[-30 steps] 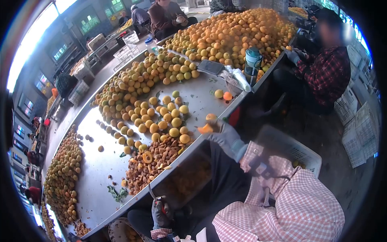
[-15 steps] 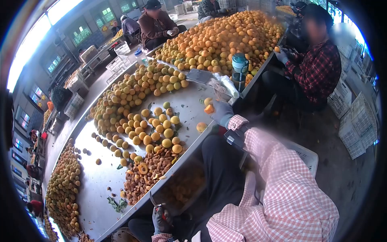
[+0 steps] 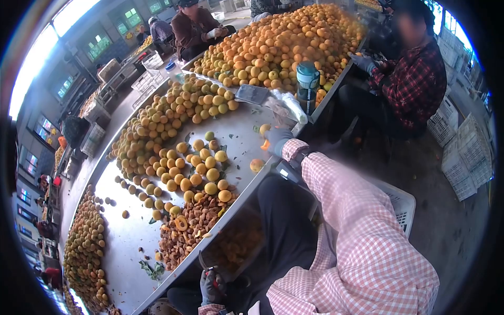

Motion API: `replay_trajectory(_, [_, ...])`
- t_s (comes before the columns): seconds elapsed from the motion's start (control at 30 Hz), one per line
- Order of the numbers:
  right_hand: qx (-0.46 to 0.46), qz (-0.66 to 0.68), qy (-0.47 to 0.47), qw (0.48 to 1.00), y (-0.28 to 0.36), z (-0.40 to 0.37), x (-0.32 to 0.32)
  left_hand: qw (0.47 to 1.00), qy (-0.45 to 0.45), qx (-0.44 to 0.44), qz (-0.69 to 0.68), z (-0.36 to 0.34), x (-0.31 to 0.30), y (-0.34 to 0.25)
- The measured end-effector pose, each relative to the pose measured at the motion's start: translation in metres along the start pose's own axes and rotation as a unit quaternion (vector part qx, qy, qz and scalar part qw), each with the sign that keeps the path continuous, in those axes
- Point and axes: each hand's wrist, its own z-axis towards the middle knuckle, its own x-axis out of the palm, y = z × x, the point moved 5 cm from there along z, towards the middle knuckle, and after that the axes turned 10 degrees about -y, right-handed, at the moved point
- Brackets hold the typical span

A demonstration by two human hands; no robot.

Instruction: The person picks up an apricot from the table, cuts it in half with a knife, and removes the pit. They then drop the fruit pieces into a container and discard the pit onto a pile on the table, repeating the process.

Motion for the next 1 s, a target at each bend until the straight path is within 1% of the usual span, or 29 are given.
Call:
replay_trajectory(0.03, [0.000,0.001,0.001,1.000,0.002,0.000,-0.002,1.000,-0.002,0.002,-0.003,0.001,0.000,0.000])
replay_trajectory(0.1, [0.049,0.019,0.009,0.999,0.002,-0.003,0.000,1.000,-0.015,-0.002,0.000,0.000,0.002,-0.001])
replay_trajectory(0.13, [0.049,0.021,0.011,0.998,0.005,-0.002,0.001,1.000,-0.027,-0.006,0.000,-0.001,0.002,-0.001])
replay_trajectory(0.2, [0.052,-0.035,0.050,0.997,0.004,0.002,0.001,1.000,-0.023,-0.006,0.001,-0.001,0.004,-0.001])
replay_trajectory(0.23, [0.053,-0.033,0.050,0.997,0.002,0.001,-0.001,1.000,-0.019,-0.006,0.000,-0.001,0.005,-0.001])
replay_trajectory(0.3, [0.008,0.008,0.051,0.999,0.004,-0.003,-0.008,1.000,-0.022,-0.010,0.001,-0.003,0.006,-0.004])
replay_trajectory(0.33, [0.007,0.007,0.051,0.999,0.000,-0.003,-0.004,1.000,-0.026,-0.017,-0.001,-0.004,0.007,-0.003])
replay_trajectory(0.4, [-0.029,0.096,-0.045,0.994,0.004,-0.009,-0.018,0.999,-0.028,-0.018,-0.010,-0.004,0.007,-0.002])
replay_trajectory(0.43, [-0.038,0.145,-0.010,0.989,0.004,-0.017,-0.018,0.999,-0.029,-0.019,-0.016,-0.003,0.006,-0.002])
replay_trajectory(0.47, [-0.038,0.144,-0.007,0.989,0.012,-0.029,-0.021,0.999,-0.030,-0.022,-0.017,-0.004,0.007,-0.003])
replay_trajectory(0.53, [-0.145,0.089,-0.073,0.983,0.033,-0.056,-0.029,0.999,-0.034,-0.026,0.001,-0.004,0.009,-0.005])
replay_trajectory(0.57, [-0.153,0.076,-0.049,0.984,0.040,-0.064,-0.030,0.999,-0.033,-0.025,0.001,-0.004,0.009,-0.004])
replay_trajectory(0.63, [-0.139,0.087,-0.070,0.984,0.038,-0.068,-0.011,1.000,-0.025,-0.018,0.007,-0.002,0.011,-0.004])
replay_trajectory(0.67, [-0.127,0.099,-0.090,0.983,0.039,-0.069,-0.010,1.000,-0.025,-0.016,0.005,-0.003,0.011,-0.004])
replay_trajectory(0.7, [-0.145,0.098,-0.133,0.976,0.040,-0.073,-0.014,1.000,-0.017,-0.022,-0.006,-0.005,0.011,-0.004])
replay_trajectory(0.73, [-0.148,0.098,-0.135,0.975,0.040,-0.076,-0.014,0.999,-0.009,-0.029,-0.017,-0.007,0.010,-0.005])
replay_trajectory(0.77, [-0.131,0.133,-0.171,0.967,0.036,-0.079,-0.018,0.999,-0.010,-0.027,-0.019,-0.007,0.009,-0.005])
replay_trajectory(0.83, [-0.086,0.220,-0.252,0.938,0.026,-0.091,-0.023,0.999,-0.016,-0.022,-0.023,-0.009,0.005,-0.002])
replay_trajectory(0.87, [-0.087,0.219,-0.252,0.939,0.022,-0.097,-0.018,0.999,-0.016,-0.023,-0.025,-0.009,0.003,0.000])
replay_trajectory(0.93, [-0.017,0.350,-0.332,0.876,-0.002,-0.111,-0.014,1.000,-0.021,-0.006,-0.008,-0.005,0.000,0.002])
replay_trajectory(0.97, [-0.010,0.343,-0.353,0.870,-0.011,-0.119,-0.009,1.000,-0.020,-0.005,-0.008,-0.004,0.001,0.001])
replay_trajectory(1.0, [-0.010,0.342,-0.355,0.870,-0.015,-0.123,-0.004,1.000,-0.021,-0.007,-0.006,-0.003,0.001,0.001])
